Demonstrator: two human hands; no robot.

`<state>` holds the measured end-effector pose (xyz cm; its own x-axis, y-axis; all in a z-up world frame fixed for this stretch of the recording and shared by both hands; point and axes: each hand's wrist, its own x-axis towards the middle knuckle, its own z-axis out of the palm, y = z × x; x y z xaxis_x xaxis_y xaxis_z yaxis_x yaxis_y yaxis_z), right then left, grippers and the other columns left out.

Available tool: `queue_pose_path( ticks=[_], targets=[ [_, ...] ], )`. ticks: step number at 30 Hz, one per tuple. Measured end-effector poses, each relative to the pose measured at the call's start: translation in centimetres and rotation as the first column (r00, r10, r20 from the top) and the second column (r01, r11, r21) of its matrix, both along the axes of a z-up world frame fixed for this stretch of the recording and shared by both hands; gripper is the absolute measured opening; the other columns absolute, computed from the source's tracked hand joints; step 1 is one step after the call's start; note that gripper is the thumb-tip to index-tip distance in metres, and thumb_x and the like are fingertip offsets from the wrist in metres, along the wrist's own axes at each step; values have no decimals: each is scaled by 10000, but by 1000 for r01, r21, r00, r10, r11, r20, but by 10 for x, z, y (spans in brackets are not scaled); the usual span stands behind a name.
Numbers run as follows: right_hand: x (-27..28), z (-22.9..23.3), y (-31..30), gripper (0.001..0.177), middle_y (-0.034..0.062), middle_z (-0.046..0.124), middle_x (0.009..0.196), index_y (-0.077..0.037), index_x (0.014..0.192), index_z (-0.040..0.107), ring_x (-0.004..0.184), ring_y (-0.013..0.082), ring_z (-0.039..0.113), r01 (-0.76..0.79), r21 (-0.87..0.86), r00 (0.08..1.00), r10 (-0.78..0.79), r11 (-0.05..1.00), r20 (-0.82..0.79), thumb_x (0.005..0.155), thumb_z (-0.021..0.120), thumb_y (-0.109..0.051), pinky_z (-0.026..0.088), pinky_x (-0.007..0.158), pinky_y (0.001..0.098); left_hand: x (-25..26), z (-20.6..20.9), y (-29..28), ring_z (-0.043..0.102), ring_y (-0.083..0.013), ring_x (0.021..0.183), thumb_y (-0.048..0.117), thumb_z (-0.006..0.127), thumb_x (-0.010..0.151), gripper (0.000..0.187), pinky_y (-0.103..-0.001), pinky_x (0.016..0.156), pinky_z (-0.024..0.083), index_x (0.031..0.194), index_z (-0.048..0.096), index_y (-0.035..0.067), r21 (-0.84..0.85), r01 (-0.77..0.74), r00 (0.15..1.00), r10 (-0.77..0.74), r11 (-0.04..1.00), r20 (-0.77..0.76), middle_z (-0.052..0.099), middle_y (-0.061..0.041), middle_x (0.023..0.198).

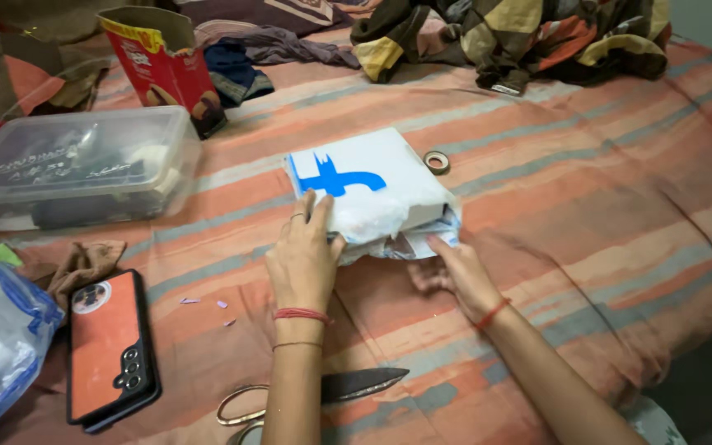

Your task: The person places a white box into a plastic shipping bag, folds the bag around the box, and secures it with tape. They then place the wrapped package on a shelf and tidy the workspace by moving scissors and other items.

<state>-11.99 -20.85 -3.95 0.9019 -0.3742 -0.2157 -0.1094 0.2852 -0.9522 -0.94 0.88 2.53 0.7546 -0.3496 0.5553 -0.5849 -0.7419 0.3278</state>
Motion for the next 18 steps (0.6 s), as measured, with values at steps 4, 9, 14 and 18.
queue_pose_path(
  ticks=[4,9,14,18],
  targets=[
    [-30,-12,2,390,143,719,741,-63,829,566,618,208,680,-203,187,979,201,961,33,1062,495,-368,567,569,339,6,-13,7,643,-305,1163,109,750,691,657,-446,836,582,1326,634,231,17,26,999,-26,1000,18,598,-66,1422],
    [-61,-19,7,383,155,702,818,-55,861,593,677,226,682,-54,131,990,36,990,136,1050,471,-364,576,572,396,12,-28,4,610,-350,1167,51,721,791,683,-492,883,547,1422,588,275,181,13,998,0,983,-67,501,-130,1536],
    [-40,-8,-22,387,107,646,1280,-73,1295,528,1194,199,639,219,165,932,-256,962,256,1046,478,-365,504,1049,378,32,-35,24,494,-528,1335,391,861,630,966,-613,980,466,1455,494,46,-174,347,914,-374,922,-158,408,-320,1501],
    [3,8,-41,600,141,593,1451,-70,1447,407,1348,258,589,50,210,998,-59,976,37,1043,444,-513,476,1113,414,42,-46,22,557,-476,1250,489,690,953,760,-534,1004,476,1452,474,-43,-293,-25,895,-110,956,-433,513,-310,1442]
  ],
)
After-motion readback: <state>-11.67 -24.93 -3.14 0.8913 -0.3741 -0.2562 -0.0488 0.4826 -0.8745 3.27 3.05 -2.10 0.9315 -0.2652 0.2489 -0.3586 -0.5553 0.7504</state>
